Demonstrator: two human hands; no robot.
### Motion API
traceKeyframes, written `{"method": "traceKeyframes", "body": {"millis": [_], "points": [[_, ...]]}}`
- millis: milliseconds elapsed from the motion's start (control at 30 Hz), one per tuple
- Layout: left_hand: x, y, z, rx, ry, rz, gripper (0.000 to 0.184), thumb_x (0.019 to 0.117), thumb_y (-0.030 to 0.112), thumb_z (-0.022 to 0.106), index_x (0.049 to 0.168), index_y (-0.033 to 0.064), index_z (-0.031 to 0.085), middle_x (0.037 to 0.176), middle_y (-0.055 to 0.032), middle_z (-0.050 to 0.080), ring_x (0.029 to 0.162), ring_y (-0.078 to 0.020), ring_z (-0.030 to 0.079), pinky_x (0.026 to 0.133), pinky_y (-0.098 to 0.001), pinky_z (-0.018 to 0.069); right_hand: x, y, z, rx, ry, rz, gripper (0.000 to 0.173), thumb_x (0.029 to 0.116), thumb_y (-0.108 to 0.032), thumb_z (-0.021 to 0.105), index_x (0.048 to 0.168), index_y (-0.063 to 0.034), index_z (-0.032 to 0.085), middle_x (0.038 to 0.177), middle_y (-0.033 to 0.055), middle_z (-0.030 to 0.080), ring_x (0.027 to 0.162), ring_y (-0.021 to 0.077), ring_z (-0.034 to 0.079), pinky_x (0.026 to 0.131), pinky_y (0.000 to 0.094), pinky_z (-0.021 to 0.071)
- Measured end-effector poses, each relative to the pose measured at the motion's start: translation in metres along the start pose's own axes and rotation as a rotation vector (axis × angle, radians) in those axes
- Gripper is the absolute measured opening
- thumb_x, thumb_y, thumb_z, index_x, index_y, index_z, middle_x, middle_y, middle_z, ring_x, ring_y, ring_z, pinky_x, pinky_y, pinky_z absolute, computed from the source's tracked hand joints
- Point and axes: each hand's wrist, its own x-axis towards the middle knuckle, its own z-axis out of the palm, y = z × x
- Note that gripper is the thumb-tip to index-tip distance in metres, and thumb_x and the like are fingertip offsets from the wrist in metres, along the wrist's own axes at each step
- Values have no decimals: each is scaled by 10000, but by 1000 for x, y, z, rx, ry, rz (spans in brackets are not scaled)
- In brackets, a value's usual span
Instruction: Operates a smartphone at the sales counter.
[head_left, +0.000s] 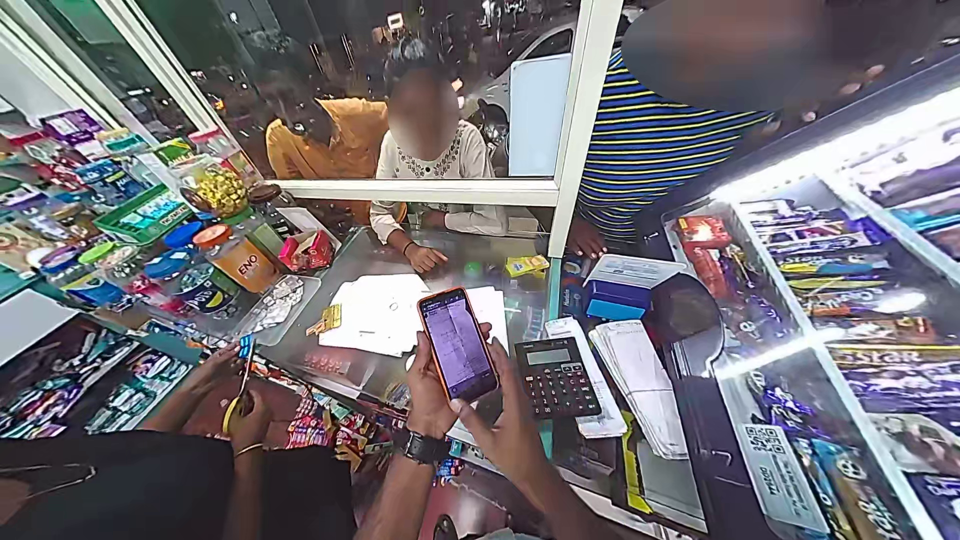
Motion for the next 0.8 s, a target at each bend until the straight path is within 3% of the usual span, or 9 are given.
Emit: {"method": "traceKeyframes", "body": {"millis": [133,200,300,400,533,700,767,800], "points": [[-2,1,-6,4,16,23,767,1004,704,294,1390,94,555,1313,-246,651,1221,-379,646,995,-509,555,-4,-4,10,-103,39,-53,985,845,-388,802,1542,104,309,1527,259,459,1400,192,497,1145,307,433],[0,5,-6,-33,-28,15,739,1002,690,335,1370,98,582,1303,-246,657,1208,-376,654,993,-508,555,0,-1,8,-83,36,-84,837,911,-385,746,1523,59,387,1530,233,465,1404,217,495,1135,347,469],[2,7,-12,-65,-100,-47,767,981,724,334,1390,122,575,1335,-239,635,1223,-382,636,1005,-510,540,17,2,-6,-251,105,-117,359,1013,-309,540,1272,-124,705,1379,165,571,1198,215,587,952,353,531],[4,8,-10,-62,-82,-81,725,974,716,384,1372,152,607,1314,-217,658,1190,-371,660,970,-520,559,39,6,-17,-314,134,-180,349,1023,-213,451,1118,-234,787,1213,114,579,1079,169,546,927,344,450],[4,10,-1,-40,31,-76,649,1006,680,353,1292,181,653,1204,-142,724,1112,-284,711,914,-494,597,55,7,-20,-349,120,-203,370,1009,-207,443,1129,-250,791,1128,94,579,1025,177,539,913,401,418],[6,9,2,-27,57,-89,624,1015,658,362,1283,176,653,1179,-140,734,1088,-279,723,899,-485,606,56,8,-20,-378,129,-191,374,987,-196,449,1103,-252,800,1115,85,588,1021,185,541,909,419,409],[7,8,0,-32,6,-99,633,997,667,406,1297,169,656,1207,-156,723,1106,-295,715,916,-487,598,55,9,-18,-335,162,-213,366,1002,-235,456,1181,-198,773,1250,149,591,1152,244,541,968,459,414],[7,9,-1,-40,-53,-116,662,987,678,415,1329,159,644,1251,-183,701,1129,-329,702,932,-498,589,53,10,-19,-281,182,-243,398,1039,-303,454,1306,-135,697,1393,213,542,1283,295,513,1045,494,420]]}}
